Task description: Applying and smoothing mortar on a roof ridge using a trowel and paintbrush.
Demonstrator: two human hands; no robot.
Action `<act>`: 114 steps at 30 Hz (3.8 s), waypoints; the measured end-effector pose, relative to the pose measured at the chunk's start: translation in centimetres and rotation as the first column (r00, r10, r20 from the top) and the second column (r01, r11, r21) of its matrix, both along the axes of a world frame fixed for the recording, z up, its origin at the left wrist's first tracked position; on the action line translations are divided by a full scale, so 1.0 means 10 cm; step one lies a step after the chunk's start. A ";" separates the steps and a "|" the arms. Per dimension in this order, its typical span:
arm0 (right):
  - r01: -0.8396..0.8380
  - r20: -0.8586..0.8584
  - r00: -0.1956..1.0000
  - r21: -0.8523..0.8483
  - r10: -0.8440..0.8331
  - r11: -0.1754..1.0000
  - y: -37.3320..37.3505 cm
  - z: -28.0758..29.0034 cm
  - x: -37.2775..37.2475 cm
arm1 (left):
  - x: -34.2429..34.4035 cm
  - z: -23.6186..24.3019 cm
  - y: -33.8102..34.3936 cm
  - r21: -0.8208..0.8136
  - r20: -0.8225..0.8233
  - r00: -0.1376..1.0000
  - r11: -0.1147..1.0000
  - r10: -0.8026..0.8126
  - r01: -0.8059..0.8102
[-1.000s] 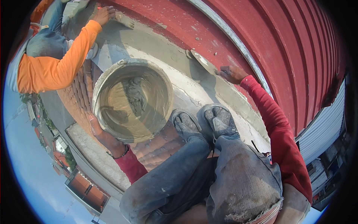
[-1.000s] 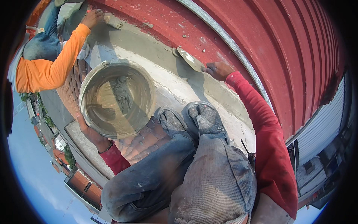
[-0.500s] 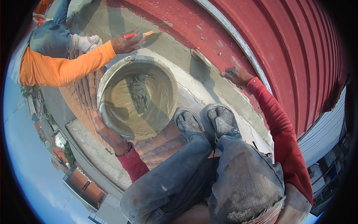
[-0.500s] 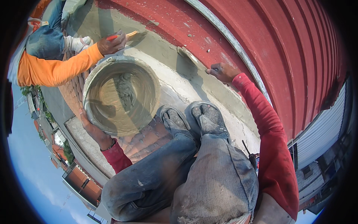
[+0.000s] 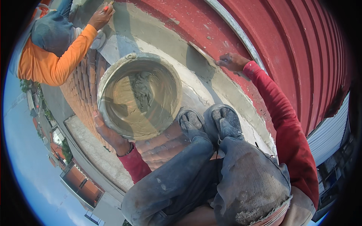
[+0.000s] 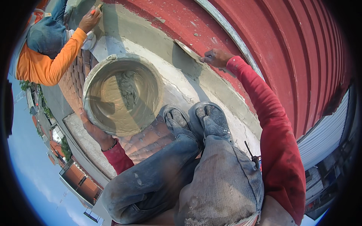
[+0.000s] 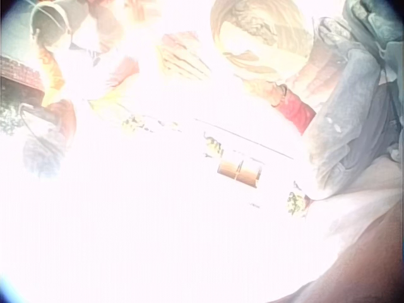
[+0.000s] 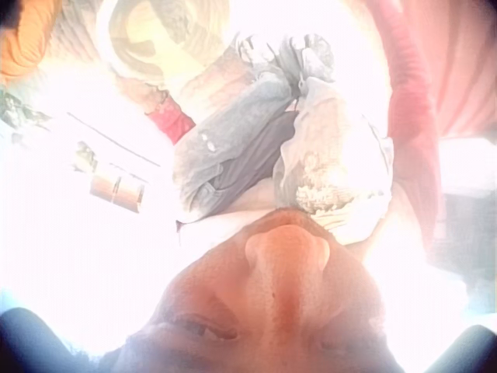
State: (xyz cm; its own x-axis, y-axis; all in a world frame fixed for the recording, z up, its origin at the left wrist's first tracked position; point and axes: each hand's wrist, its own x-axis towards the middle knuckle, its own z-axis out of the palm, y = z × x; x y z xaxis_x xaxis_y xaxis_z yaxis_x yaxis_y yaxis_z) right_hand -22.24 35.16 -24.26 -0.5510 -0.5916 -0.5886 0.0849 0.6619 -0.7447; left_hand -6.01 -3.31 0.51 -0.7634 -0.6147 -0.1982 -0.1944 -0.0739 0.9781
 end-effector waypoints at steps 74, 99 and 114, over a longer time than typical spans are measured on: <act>-0.077 -0.532 0.823 0.246 0.202 0.966 0.34 -0.46 0.43 | 0.14 -0.03 -0.14 0.231 -0.059 0.968 0.947 0.244 -0.224; -0.253 -0.505 0.777 0.297 0.377 0.921 0.83 -0.83 0.46 | 0.13 0.00 -0.13 0.201 -0.016 0.958 0.939 0.287 -0.278; -0.456 -0.821 0.270 0.352 0.504 0.818 0.21 -0.67 -0.84 | 0.14 -0.05 -0.19 0.194 -0.042 0.963 0.947 0.267 -0.254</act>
